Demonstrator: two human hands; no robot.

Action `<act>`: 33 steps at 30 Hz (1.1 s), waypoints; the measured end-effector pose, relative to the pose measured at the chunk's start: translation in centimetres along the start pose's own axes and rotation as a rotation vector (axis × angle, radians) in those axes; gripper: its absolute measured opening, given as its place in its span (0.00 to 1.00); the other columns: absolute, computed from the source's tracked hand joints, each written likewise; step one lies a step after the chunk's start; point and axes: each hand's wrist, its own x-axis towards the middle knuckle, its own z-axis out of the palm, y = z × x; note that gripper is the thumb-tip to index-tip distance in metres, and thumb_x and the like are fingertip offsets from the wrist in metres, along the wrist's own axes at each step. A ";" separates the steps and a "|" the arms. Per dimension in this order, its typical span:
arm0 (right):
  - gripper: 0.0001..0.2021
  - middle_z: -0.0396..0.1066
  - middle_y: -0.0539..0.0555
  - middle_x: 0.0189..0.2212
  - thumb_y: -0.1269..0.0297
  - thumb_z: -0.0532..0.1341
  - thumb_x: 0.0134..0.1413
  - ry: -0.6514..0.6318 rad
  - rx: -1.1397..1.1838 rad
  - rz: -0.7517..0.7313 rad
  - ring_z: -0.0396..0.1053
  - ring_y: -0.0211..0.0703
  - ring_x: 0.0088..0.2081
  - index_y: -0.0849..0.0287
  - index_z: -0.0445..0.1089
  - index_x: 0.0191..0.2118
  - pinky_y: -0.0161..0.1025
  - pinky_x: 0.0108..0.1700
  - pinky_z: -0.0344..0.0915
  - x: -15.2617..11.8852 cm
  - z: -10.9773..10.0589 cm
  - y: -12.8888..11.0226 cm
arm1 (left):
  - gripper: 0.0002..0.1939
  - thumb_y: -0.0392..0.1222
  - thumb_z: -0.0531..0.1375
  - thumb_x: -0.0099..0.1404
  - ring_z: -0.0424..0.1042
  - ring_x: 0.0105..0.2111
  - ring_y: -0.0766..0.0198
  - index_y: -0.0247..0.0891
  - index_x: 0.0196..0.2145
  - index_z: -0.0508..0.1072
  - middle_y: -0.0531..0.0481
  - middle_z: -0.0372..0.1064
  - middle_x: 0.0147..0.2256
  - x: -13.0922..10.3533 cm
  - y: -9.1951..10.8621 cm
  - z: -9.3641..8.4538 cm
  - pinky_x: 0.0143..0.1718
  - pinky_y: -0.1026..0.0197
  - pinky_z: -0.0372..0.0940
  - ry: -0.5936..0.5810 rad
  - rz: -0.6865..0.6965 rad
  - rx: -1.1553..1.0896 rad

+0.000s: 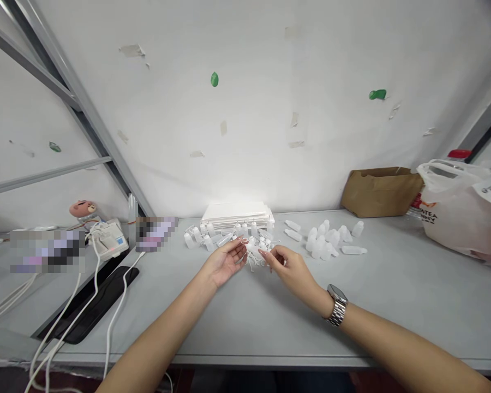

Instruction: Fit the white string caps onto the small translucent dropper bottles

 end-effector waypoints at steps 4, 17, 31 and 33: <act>0.20 0.62 0.49 0.18 0.50 0.50 0.55 -0.006 0.000 -0.007 0.57 0.36 0.22 0.59 0.62 0.22 0.34 0.25 0.53 0.0 0.0 0.0 | 0.05 0.31 0.60 0.54 0.70 0.26 0.69 0.36 0.31 0.71 0.51 0.71 0.27 0.0 0.0 0.0 0.29 0.65 0.66 -0.003 0.010 0.001; 0.20 0.61 0.49 0.18 0.49 0.49 0.56 0.020 -0.064 -0.003 0.57 0.36 0.22 0.58 0.60 0.21 0.34 0.25 0.52 0.0 0.1 0.0 | 0.06 0.31 0.60 0.54 0.71 0.26 0.70 0.35 0.32 0.72 0.51 0.71 0.27 0.0 -0.1 0.0 0.30 0.67 0.66 0.011 0.019 0.003; 0.16 0.64 0.52 0.20 0.55 0.51 0.58 0.177 -0.453 -0.301 0.59 0.39 0.24 0.58 0.61 0.24 0.37 0.30 0.53 -0.4 0.9 1.0 | 0.05 0.32 0.61 0.54 0.71 0.28 0.70 0.34 0.31 0.74 0.47 0.74 0.31 0.0 -1.0 0.2 0.30 0.69 0.65 0.110 0.084 0.053; 0.16 0.64 0.52 0.20 0.56 0.51 0.58 0.179 -0.483 -0.327 0.59 0.39 0.24 0.58 0.61 0.24 0.37 0.31 0.52 -0.4 1.0 1.0 | 0.05 0.32 0.61 0.54 0.71 0.27 0.70 0.35 0.31 0.74 0.48 0.74 0.30 0.0 -1.1 0.2 0.30 0.69 0.65 0.124 0.088 0.039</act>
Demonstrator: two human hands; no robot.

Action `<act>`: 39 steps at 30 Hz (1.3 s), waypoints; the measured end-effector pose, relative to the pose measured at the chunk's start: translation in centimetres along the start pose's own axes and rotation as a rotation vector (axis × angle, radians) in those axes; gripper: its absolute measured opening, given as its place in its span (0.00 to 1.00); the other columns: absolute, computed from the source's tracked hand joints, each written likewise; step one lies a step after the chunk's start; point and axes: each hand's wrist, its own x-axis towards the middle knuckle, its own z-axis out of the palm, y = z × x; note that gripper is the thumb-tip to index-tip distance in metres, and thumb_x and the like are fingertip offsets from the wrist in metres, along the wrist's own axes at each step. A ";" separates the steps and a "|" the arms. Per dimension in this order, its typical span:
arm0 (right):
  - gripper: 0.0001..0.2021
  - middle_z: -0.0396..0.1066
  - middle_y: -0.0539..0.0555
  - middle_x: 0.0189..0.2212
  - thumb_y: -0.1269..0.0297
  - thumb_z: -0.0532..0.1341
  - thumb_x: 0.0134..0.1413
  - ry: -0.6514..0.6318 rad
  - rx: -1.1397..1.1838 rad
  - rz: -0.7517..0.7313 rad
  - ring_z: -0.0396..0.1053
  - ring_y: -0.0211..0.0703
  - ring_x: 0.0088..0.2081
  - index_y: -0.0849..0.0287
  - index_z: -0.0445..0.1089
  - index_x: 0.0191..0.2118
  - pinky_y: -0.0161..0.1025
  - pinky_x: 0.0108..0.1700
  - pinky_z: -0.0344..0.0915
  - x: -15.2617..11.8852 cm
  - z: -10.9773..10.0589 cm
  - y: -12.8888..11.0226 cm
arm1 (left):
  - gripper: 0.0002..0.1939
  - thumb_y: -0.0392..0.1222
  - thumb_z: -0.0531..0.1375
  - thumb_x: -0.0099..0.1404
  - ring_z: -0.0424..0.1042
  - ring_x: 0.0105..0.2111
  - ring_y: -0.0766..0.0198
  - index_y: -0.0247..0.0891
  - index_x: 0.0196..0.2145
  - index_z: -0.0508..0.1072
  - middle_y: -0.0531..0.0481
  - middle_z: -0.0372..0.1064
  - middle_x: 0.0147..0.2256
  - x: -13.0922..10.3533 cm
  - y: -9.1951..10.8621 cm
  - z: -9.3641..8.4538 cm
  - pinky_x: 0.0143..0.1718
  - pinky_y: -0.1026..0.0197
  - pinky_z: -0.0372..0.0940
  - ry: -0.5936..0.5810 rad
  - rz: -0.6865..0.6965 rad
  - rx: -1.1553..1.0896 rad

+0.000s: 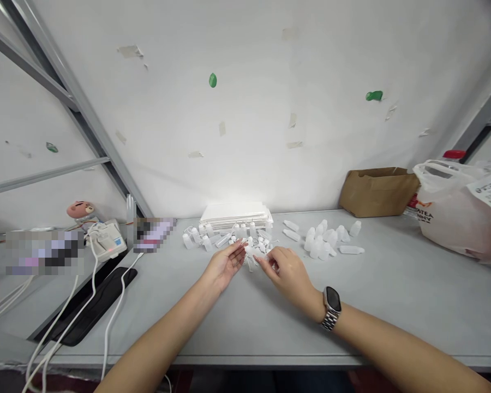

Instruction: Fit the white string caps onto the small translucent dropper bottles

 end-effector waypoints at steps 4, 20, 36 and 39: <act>0.15 0.65 0.52 0.21 0.58 0.50 0.59 0.010 -0.047 -0.057 0.59 0.39 0.24 0.60 0.62 0.25 0.37 0.32 0.52 -0.2 0.1 -0.1 | 0.05 0.31 0.61 0.54 0.72 0.27 0.70 0.34 0.31 0.74 0.47 0.74 0.30 0.0 -0.4 0.1 0.31 0.69 0.66 0.017 0.038 -0.020; 0.14 0.65 0.52 0.21 0.61 0.50 0.59 0.068 -0.110 -0.147 0.59 0.39 0.25 0.61 0.62 0.25 0.38 0.32 0.50 -0.3 0.4 -0.1 | 0.04 0.32 0.61 0.54 0.72 0.30 0.69 0.31 0.30 0.75 0.46 0.75 0.30 -0.4 -1.2 0.6 0.36 0.68 0.65 -0.002 0.183 -0.020; 0.14 0.65 0.50 0.23 0.57 0.49 0.59 -0.010 0.114 0.051 0.60 0.37 0.25 0.59 0.62 0.27 0.37 0.34 0.53 0.1 0.5 0.7 | 0.10 0.44 0.63 0.52 0.70 0.34 0.67 0.33 0.28 0.73 0.47 0.72 0.33 -0.2 -0.7 0.7 0.37 0.64 0.64 -0.123 0.251 -0.046; 0.14 0.66 0.49 0.24 0.56 0.50 0.59 -0.032 0.219 0.151 0.61 0.37 0.26 0.59 0.62 0.28 0.37 0.35 0.55 0.3 0.4 0.7 | 0.11 0.46 0.61 0.55 0.69 0.30 0.67 0.33 0.27 0.71 0.48 0.69 0.29 -0.2 0.0 0.6 0.33 0.64 0.65 -0.115 0.187 -0.110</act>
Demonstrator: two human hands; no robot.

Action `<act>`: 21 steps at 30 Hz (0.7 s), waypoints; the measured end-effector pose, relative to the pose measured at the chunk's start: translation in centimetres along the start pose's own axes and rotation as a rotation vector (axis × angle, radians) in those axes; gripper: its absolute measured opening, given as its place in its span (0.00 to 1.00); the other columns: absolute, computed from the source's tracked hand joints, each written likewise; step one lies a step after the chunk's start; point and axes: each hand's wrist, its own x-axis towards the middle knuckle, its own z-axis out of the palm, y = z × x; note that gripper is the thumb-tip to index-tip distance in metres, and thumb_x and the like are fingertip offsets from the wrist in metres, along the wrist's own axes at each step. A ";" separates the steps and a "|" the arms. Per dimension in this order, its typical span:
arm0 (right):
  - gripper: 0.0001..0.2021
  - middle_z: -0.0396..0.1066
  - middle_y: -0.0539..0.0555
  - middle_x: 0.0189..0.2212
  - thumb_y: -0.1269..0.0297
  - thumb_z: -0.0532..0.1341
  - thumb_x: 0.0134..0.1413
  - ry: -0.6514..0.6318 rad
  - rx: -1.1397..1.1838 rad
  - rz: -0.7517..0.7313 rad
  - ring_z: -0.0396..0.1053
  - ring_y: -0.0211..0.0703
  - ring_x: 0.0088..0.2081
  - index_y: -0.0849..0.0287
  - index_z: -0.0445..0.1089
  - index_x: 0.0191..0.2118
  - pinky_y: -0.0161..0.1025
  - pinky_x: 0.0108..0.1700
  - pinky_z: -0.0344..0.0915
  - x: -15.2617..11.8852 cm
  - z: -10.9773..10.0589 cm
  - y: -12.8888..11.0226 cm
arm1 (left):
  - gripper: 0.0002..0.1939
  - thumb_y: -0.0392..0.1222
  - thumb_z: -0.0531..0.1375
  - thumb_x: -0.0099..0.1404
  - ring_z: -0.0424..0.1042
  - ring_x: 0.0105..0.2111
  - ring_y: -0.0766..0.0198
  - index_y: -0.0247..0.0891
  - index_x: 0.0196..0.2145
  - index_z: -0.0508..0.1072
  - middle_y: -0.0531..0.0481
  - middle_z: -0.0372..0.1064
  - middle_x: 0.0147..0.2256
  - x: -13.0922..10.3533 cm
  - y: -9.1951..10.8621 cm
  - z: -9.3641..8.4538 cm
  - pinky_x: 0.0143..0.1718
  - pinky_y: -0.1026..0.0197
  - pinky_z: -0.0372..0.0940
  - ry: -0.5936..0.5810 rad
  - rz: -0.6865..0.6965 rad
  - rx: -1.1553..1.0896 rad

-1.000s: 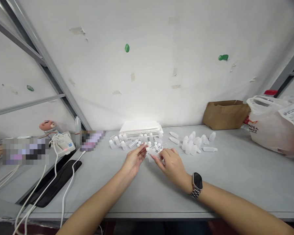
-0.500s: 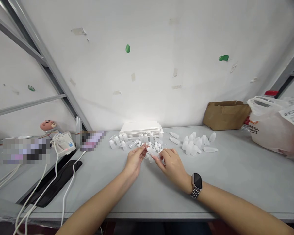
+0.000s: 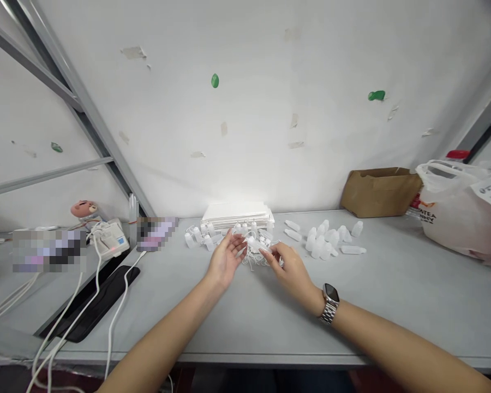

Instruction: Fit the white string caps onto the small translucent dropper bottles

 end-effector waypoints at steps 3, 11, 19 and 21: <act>0.14 0.67 0.50 0.25 0.55 0.50 0.58 -0.009 0.053 0.031 0.62 0.39 0.28 0.58 0.63 0.29 0.37 0.35 0.56 -0.1 -0.1 -0.1 | 0.08 0.42 0.60 0.55 0.64 0.23 0.72 0.34 0.26 0.69 0.53 0.64 0.24 0.0 0.6 0.0 0.26 0.67 0.63 0.001 -0.033 -0.055; 0.13 0.67 0.50 0.26 0.55 0.50 0.58 -0.001 0.094 0.022 0.61 0.38 0.28 0.59 0.63 0.30 0.38 0.36 0.57 0.0 -0.3 -0.3 | 0.10 0.41 0.58 0.58 0.55 0.17 0.75 0.33 0.24 0.64 0.57 0.53 0.18 0.0 0.8 0.0 0.18 0.71 0.57 -0.142 -0.200 -0.176; 0.12 0.66 0.50 0.26 0.56 0.52 0.57 0.005 0.108 0.003 0.62 0.38 0.29 0.58 0.63 0.30 0.38 0.37 0.57 -0.1 -0.3 -0.4 | 0.04 0.32 0.58 0.57 0.53 0.17 0.76 0.34 0.27 0.64 0.58 0.51 0.19 -0.4 1.1 0.0 0.17 0.73 0.54 -0.207 -0.196 -0.184; 0.12 0.67 0.50 0.26 0.56 0.52 0.57 0.006 0.104 0.001 0.62 0.38 0.29 0.58 0.63 0.30 0.38 0.37 0.57 -0.1 -0.3 -0.4 | 0.05 0.32 0.57 0.57 0.53 0.17 0.76 0.34 0.26 0.63 0.58 0.51 0.19 -0.4 1.2 0.1 0.17 0.73 0.55 -0.212 -0.213 -0.198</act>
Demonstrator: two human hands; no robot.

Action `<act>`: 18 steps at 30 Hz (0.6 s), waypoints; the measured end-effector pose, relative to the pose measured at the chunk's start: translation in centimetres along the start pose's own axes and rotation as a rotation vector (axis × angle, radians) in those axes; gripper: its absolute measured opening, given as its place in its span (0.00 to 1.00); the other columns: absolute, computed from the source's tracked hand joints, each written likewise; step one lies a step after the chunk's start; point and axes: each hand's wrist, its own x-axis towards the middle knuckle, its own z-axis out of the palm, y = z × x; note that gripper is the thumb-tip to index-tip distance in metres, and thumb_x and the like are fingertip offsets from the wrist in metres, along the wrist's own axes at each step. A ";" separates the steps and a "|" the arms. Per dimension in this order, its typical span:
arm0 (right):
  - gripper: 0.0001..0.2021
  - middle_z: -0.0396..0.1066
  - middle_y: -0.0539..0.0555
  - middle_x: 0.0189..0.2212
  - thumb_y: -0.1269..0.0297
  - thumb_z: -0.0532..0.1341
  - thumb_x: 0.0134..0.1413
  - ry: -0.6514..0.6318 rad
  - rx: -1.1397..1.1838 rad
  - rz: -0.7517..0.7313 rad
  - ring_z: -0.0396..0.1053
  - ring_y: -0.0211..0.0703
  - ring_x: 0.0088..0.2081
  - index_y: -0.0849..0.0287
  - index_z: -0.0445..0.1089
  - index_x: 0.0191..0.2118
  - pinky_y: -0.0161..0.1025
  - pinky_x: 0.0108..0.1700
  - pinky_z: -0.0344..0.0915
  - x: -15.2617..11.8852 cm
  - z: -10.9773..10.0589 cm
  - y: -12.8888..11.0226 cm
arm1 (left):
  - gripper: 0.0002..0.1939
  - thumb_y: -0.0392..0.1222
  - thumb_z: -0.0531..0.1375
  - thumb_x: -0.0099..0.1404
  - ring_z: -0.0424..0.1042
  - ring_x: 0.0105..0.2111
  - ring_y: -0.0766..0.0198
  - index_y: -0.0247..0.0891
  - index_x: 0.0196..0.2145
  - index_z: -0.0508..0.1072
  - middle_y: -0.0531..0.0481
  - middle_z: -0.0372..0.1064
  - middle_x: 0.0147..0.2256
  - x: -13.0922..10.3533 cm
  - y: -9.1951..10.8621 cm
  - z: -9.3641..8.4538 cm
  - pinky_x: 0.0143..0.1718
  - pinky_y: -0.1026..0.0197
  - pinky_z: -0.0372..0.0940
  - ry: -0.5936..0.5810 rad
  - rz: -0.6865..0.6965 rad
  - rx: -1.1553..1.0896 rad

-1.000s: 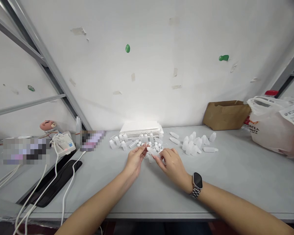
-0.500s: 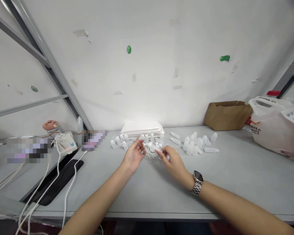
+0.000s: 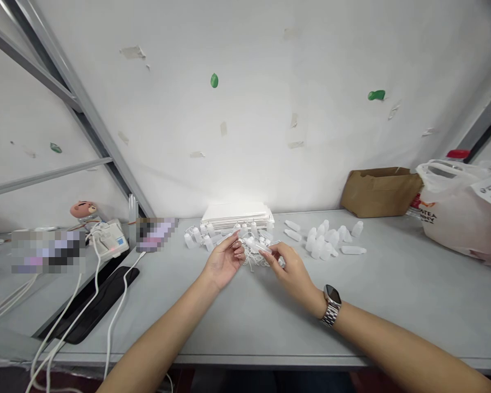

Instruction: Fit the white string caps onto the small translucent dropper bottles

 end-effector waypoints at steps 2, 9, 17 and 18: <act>0.12 0.67 0.50 0.26 0.55 0.51 0.57 0.008 -0.004 -0.003 0.63 0.38 0.28 0.58 0.63 0.31 0.38 0.37 0.57 0.0 0.0 0.0 | 0.07 0.35 0.57 0.59 0.53 0.17 0.76 0.34 0.25 0.62 0.58 0.51 0.19 0.0 0.1 0.1 0.16 0.73 0.56 -0.003 -0.028 -0.029; 0.12 0.67 0.50 0.25 0.56 0.51 0.58 0.013 -0.004 -0.031 0.62 0.38 0.28 0.58 0.62 0.30 0.38 0.37 0.57 -0.1 -0.1 -0.2 | 0.12 0.38 0.56 0.60 0.52 0.16 0.77 0.35 0.22 0.59 0.58 0.49 0.18 0.1 0.5 -0.3 0.15 0.74 0.54 -0.043 -0.090 -0.046; 0.11 0.67 0.49 0.25 0.57 0.52 0.58 0.012 -0.029 -0.055 0.63 0.37 0.27 0.58 0.63 0.29 0.37 0.35 0.58 -0.2 -0.1 -0.4 | 0.08 0.35 0.58 0.58 0.53 0.16 0.77 0.35 0.24 0.61 0.58 0.51 0.19 0.2 -0.2 -0.5 0.15 0.74 0.53 -0.023 -0.031 0.043; 0.11 0.67 0.50 0.25 0.57 0.52 0.57 0.010 -0.026 -0.055 0.63 0.38 0.27 0.58 0.63 0.30 0.37 0.35 0.58 -0.2 -0.1 -0.4 | 0.08 0.35 0.58 0.58 0.53 0.16 0.77 0.35 0.25 0.61 0.58 0.51 0.19 0.3 -0.2 -0.5 0.15 0.73 0.53 -0.014 -0.026 0.050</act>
